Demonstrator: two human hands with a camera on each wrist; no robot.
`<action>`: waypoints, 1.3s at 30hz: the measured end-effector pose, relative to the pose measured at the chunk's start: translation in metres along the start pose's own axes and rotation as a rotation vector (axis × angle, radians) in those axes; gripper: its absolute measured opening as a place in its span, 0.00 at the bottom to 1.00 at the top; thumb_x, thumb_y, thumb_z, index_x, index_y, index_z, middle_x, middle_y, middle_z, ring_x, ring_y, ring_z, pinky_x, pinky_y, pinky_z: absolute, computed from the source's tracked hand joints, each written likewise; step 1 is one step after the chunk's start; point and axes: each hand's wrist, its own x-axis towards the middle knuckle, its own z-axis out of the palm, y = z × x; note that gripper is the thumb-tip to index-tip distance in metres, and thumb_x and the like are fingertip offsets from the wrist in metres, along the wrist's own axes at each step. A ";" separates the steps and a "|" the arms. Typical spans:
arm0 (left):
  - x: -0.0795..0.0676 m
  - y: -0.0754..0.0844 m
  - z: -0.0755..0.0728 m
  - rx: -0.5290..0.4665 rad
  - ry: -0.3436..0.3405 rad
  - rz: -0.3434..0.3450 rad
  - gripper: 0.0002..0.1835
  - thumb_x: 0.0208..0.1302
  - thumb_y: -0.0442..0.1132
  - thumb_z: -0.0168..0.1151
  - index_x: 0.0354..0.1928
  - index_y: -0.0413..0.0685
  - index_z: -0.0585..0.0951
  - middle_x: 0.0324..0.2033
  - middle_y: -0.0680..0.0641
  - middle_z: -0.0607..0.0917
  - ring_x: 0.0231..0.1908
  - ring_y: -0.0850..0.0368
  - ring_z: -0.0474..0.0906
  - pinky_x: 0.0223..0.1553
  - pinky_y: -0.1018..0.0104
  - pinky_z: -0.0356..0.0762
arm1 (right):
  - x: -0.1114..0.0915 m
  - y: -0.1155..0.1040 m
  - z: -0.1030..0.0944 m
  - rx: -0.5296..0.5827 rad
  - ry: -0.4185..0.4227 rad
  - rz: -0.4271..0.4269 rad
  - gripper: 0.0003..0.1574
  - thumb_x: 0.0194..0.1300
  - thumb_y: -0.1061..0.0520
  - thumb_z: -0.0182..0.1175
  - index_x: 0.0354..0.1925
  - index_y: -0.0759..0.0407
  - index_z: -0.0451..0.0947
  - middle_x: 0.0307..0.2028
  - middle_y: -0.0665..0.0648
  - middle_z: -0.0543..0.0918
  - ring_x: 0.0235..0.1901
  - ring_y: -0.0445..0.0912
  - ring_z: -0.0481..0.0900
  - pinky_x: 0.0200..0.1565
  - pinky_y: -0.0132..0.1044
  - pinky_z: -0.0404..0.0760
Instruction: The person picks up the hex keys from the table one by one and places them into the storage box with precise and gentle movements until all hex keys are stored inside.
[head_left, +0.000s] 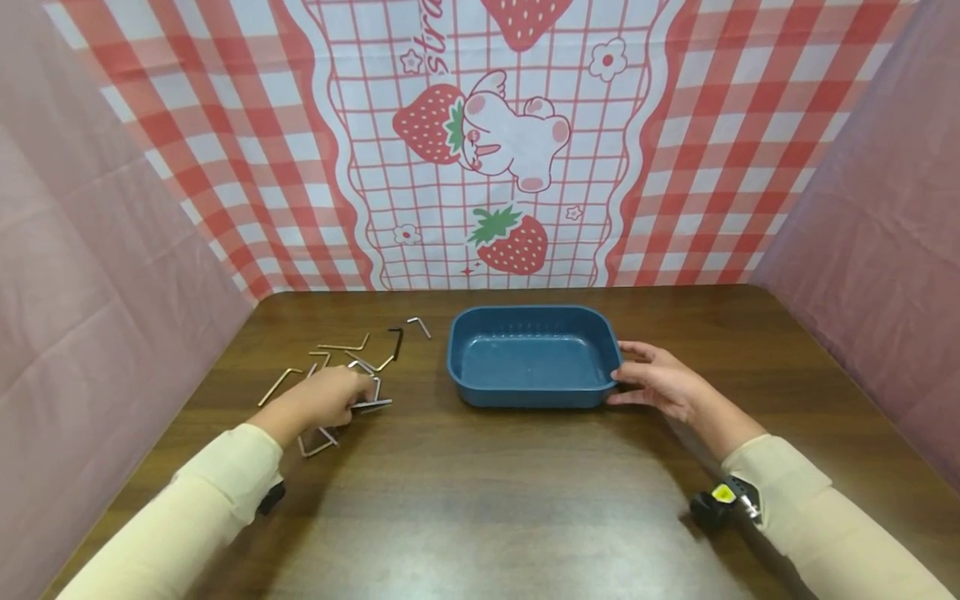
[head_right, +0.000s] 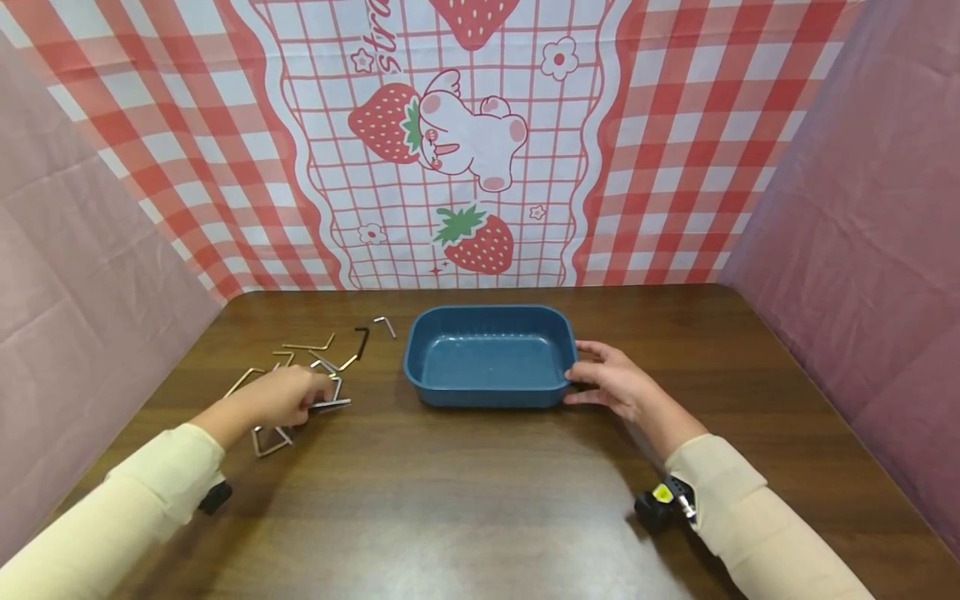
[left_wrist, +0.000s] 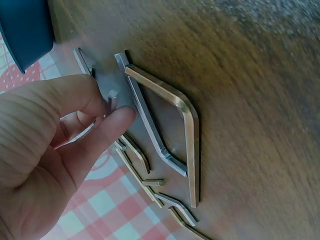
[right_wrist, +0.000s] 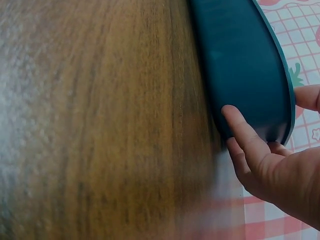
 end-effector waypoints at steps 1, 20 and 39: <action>0.001 0.001 -0.001 0.000 0.004 0.003 0.18 0.33 0.20 0.63 0.26 0.49 0.76 0.15 0.59 0.69 0.19 0.62 0.66 0.21 0.66 0.66 | 0.000 0.000 0.000 -0.002 0.000 0.000 0.49 0.65 0.68 0.52 0.74 0.70 0.35 0.66 0.78 0.52 0.49 0.50 0.78 0.51 0.55 0.77; 0.007 0.005 -0.001 0.067 0.001 0.007 0.10 0.33 0.25 0.65 0.21 0.47 0.83 0.20 0.56 0.80 0.24 0.58 0.76 0.30 0.60 0.77 | 0.000 0.000 0.000 -0.002 -0.006 0.010 0.50 0.65 0.68 0.53 0.74 0.69 0.34 0.67 0.79 0.51 0.51 0.51 0.77 0.52 0.54 0.77; 0.010 0.010 -0.011 -0.017 0.045 0.063 0.14 0.38 0.20 0.62 0.26 0.45 0.85 0.18 0.57 0.78 0.22 0.64 0.71 0.26 0.65 0.75 | -0.001 -0.001 -0.001 -0.010 -0.016 0.008 0.50 0.65 0.68 0.52 0.74 0.68 0.34 0.67 0.79 0.53 0.51 0.51 0.77 0.51 0.53 0.78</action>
